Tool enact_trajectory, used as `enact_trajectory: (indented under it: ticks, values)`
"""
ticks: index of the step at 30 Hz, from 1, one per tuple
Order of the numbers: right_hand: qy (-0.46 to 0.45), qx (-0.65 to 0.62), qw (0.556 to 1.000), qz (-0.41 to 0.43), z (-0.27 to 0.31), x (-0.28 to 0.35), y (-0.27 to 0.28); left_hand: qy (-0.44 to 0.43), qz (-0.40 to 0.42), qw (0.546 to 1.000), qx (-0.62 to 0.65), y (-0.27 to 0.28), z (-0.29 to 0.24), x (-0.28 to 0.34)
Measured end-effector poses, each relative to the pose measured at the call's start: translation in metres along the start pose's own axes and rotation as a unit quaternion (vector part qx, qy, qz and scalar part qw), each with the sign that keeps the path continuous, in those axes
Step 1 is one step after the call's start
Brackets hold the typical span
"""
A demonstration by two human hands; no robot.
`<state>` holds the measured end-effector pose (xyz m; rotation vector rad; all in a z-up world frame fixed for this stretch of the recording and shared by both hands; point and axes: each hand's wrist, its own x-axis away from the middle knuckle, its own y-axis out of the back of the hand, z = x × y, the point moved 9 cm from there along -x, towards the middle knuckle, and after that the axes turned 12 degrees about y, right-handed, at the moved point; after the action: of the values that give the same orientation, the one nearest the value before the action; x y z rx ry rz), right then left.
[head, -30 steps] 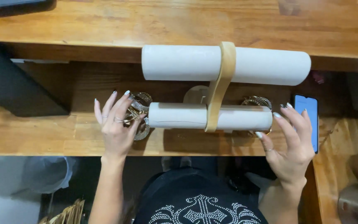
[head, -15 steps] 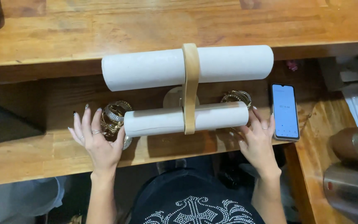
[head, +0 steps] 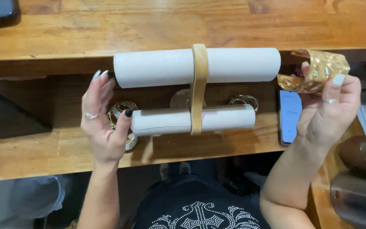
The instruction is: Organizing various gold and silver bracelets on a two-tier display stand.
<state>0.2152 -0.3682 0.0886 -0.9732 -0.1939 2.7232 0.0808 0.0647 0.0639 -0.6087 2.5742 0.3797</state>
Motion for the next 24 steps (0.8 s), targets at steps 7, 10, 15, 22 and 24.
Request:
enact_trajectory:
  ticks: [7,10,15,22,24]
  values:
    - [-0.028,0.035,0.999,0.021,-0.017,-0.009,-0.020,0.053,0.032,0.997,0.047,-0.018,-0.003,-0.039]
    - [0.014,0.152,0.984,0.093,-0.010,-0.010,-0.025,0.074,0.011,0.994,0.084,-0.016,0.000,-0.041]
    - [0.018,0.158,0.952,0.263,0.014,0.008,-0.085,0.058,0.016,0.995,0.080,-0.020,0.001,-0.043]
    - [0.238,0.365,0.819,0.373,0.036,0.014,-0.112,0.053,0.010,0.997,0.057,-0.019,-0.004,-0.042]
    - [0.336,0.388,0.774,0.371,0.047,0.017,-0.127,0.054,0.004,0.997,0.058,-0.018,-0.006,-0.042]
